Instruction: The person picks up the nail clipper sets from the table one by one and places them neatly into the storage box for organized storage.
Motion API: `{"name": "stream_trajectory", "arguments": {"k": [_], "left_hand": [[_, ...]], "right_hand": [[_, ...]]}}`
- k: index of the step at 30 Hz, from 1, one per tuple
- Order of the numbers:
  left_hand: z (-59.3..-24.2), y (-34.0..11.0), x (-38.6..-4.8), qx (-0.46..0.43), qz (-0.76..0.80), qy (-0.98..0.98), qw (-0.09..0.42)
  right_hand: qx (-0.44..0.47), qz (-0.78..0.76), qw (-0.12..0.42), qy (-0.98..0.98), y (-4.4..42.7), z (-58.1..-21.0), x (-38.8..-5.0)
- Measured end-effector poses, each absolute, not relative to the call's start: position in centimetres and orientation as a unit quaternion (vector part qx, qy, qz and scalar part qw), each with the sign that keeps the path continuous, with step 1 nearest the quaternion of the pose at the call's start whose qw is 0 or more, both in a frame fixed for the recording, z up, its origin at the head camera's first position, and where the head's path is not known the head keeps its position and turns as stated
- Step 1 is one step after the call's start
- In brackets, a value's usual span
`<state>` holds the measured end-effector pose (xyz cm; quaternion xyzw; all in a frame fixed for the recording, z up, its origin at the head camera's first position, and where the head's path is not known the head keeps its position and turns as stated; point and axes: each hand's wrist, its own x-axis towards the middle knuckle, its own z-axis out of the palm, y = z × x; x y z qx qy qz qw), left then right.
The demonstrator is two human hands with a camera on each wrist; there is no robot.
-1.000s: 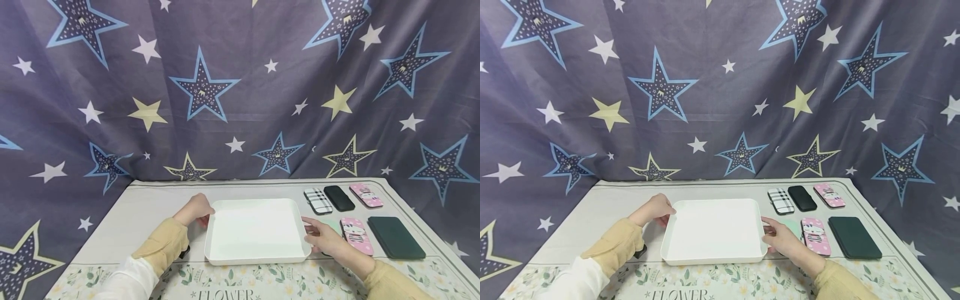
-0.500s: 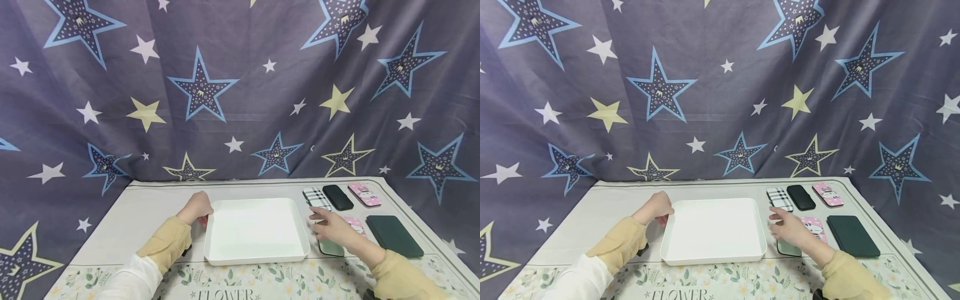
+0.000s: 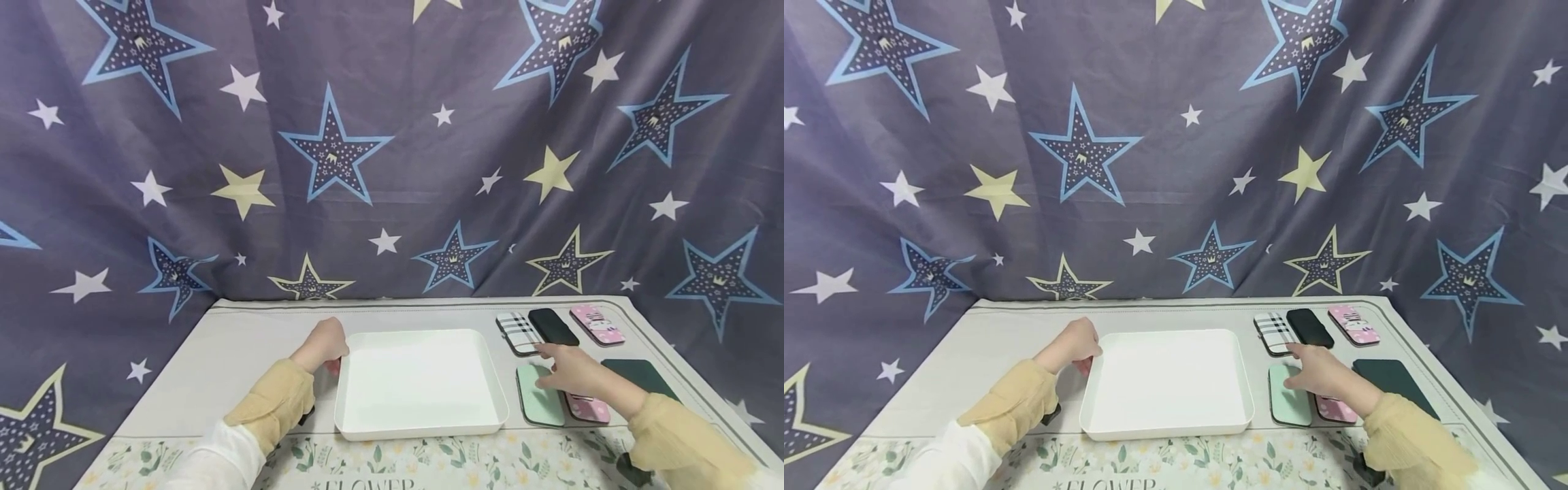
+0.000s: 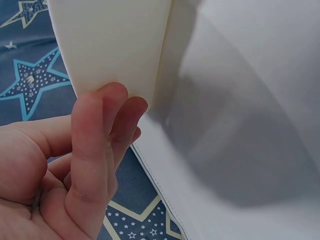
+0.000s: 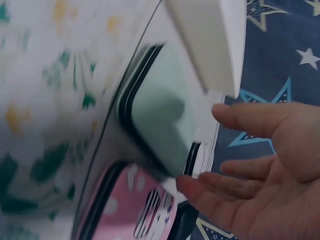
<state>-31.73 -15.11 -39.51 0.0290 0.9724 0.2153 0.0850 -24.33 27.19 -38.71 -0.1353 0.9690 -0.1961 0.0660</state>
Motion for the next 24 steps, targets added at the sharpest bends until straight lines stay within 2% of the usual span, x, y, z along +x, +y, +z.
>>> {"name": "stream_trajectory", "arguments": {"k": [8,24], "left_hand": [[-39.6,-15.0,-31.8,0.03,0.229,0.969,0.084],[-39.7,-14.7,-31.8,0.04,0.221,0.972,0.07]], "right_hand": [[-0.173,-0.133,0.097,0.971,27.6,-39.5,-25.6],[-0.159,-0.091,0.12,0.976,26.8,-39.4,-26.7]]}}
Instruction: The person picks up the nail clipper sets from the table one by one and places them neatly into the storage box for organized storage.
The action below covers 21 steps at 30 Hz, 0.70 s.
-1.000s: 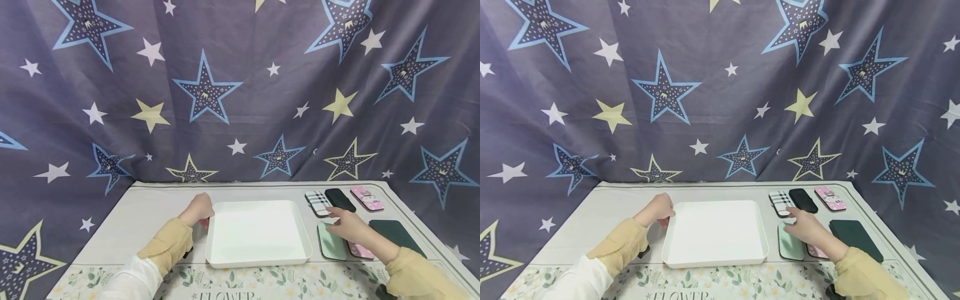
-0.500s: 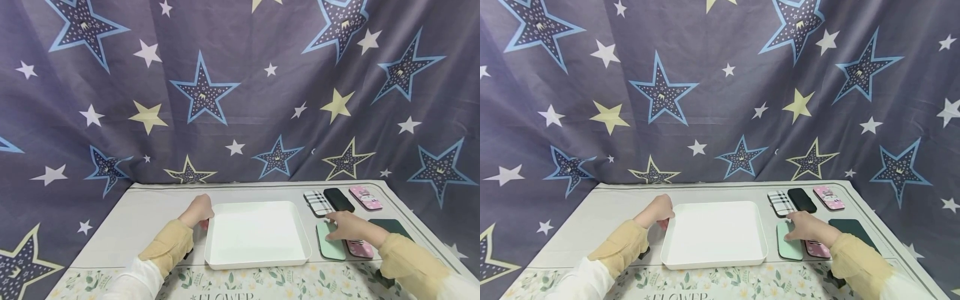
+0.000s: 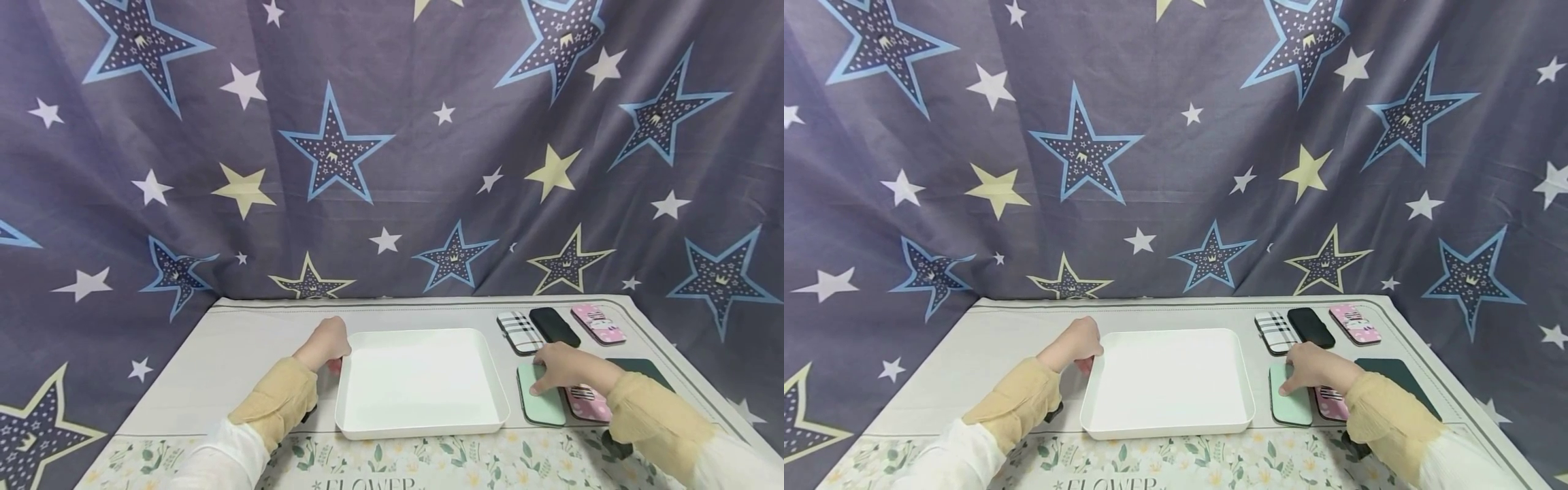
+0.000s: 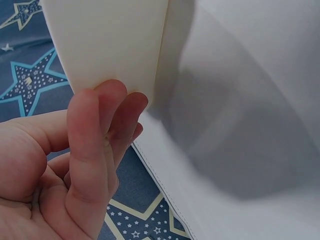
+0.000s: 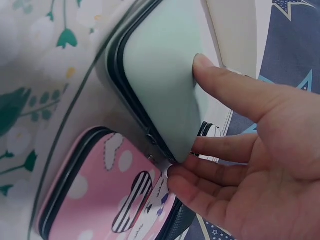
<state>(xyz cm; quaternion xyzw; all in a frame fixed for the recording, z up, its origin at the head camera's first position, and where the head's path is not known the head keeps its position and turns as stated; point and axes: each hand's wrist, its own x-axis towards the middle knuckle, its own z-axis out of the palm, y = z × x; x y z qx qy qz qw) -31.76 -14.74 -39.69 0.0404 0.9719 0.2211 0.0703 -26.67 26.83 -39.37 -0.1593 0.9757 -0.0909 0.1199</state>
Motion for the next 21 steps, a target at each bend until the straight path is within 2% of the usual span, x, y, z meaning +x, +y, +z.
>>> {"name": "stream_trajectory", "arguments": {"k": [16,21], "left_hand": [[-39.98,-14.62,-31.95,0.025,0.221,0.972,0.071],[-40.01,-14.64,-32.04,0.026,0.212,0.975,0.068]], "right_hand": [[-0.115,-0.127,0.128,0.977,27.2,-39.92,-27.38],[-0.095,-0.162,0.146,0.971,27.33,-40.02,-27.24]]}}
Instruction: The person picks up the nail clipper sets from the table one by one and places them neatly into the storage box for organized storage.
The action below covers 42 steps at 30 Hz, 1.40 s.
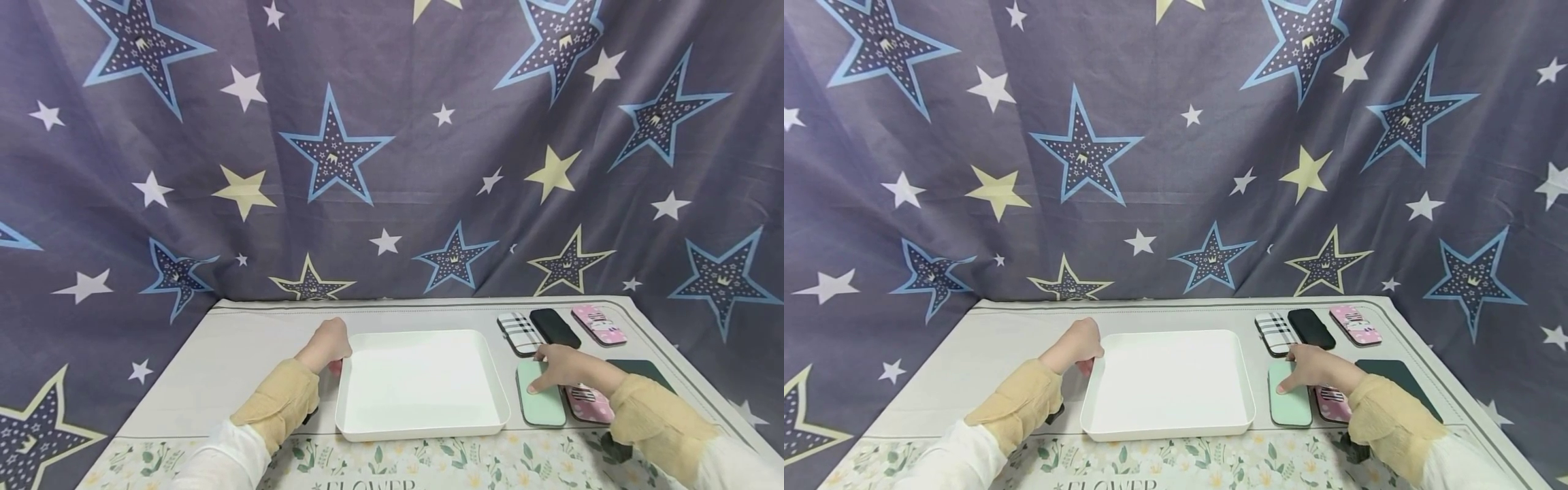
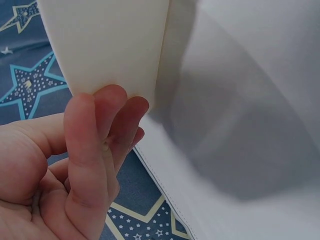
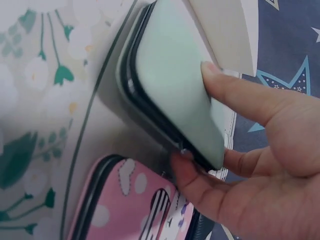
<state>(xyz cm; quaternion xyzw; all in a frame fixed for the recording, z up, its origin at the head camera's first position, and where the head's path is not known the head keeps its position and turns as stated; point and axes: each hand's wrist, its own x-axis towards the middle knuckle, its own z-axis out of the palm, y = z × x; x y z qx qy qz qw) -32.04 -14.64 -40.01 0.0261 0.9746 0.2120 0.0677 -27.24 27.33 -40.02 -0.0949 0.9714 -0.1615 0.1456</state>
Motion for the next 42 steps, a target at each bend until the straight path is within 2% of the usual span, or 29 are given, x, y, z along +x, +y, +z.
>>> {"name": "stream_trajectory", "arguments": {"k": [8,19,30,42], "left_hand": [[-40.0,-14.6,-32.1,0.01,0.214,0.974,0.079],[-39.9,-14.8,-32.2,0.012,0.225,0.971,0.083],[-39.9,-14.9,-32.2,0.021,0.197,0.978,0.071],[-40.1,-15.0,-32.1,0.015,0.21,0.975,0.067]], "right_hand": [[-0.017,-0.312,0.18,0.933,27.5,-40.2,-26.9],[0.002,-0.438,0.198,0.877,28.2,-40.9,-26.6],[0.033,-0.474,0.165,0.864,28.2,-41.6,-26.3],[0.029,-0.513,0.187,0.838,29.3,-41.2,-26.4]]}}
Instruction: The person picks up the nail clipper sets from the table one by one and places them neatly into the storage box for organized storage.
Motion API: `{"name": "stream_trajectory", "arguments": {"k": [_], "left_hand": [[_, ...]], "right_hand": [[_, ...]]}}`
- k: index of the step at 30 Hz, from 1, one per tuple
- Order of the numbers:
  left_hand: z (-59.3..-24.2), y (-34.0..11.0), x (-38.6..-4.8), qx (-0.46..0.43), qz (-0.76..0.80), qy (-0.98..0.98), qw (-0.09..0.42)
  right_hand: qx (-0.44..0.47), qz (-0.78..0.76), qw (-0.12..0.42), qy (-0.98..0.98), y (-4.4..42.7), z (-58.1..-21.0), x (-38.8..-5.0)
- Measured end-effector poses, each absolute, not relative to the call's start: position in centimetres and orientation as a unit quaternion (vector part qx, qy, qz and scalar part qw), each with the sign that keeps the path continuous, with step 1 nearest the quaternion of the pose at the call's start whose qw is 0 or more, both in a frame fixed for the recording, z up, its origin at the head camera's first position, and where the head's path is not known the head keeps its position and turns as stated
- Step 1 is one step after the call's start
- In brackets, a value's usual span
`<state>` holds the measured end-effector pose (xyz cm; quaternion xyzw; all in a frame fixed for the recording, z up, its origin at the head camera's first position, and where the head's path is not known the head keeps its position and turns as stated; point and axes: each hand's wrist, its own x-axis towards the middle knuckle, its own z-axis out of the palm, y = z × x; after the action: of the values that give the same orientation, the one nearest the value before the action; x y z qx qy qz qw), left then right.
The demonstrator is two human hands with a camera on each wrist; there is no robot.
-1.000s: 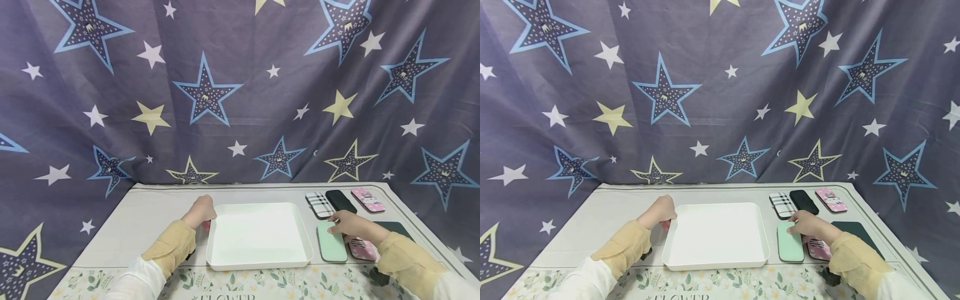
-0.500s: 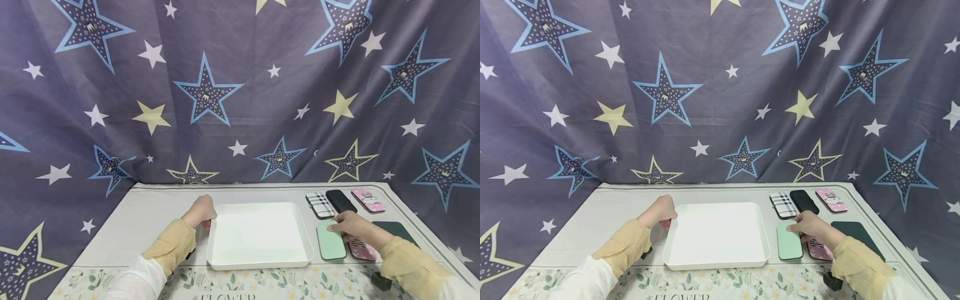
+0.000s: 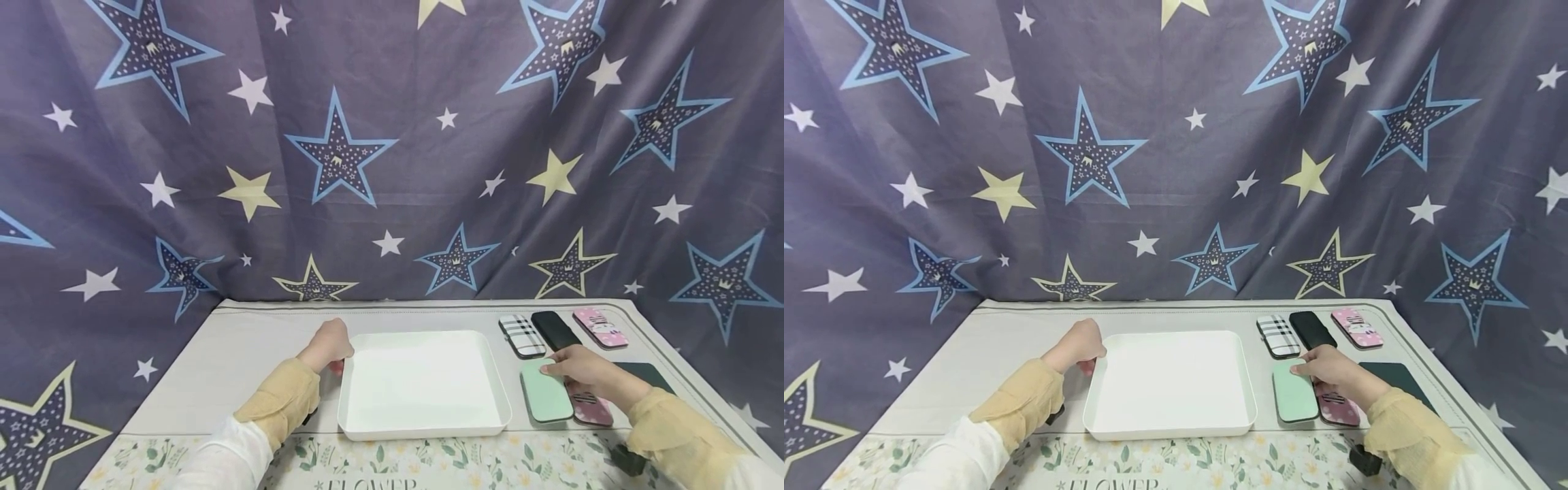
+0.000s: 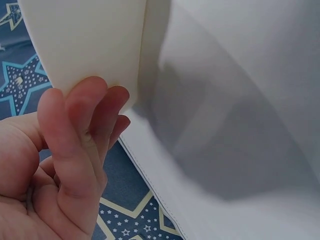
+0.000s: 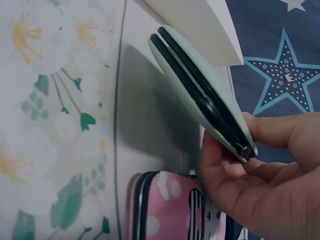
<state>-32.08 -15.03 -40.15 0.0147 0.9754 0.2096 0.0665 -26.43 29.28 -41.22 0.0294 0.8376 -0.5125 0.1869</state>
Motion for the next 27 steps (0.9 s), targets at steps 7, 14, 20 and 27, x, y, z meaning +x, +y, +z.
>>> {"name": "stream_trajectory", "arguments": {"k": [7,14,20,27], "left_hand": [[-40.3,-14.8,-32.0,0.011,0.223,0.972,0.071],[-40.3,-14.8,-32.2,0.011,0.22,0.973,0.075],[-40.4,-15.0,-32.5,0.014,0.219,0.973,0.075],[-40.4,-15.0,-32.4,0.004,0.232,0.969,0.082]], "right_hand": [[0.008,-0.55,0.21,0.808,29.5,-40.0,-26.9],[0.01,-0.573,0.22,0.79,28.9,-39.0,-27.5],[-0.008,-0.603,0.233,0.763,28.2,-38.2,-27.9],[-0.018,-0.625,0.226,0.747,26.7,-37.0,-28.3]]}}
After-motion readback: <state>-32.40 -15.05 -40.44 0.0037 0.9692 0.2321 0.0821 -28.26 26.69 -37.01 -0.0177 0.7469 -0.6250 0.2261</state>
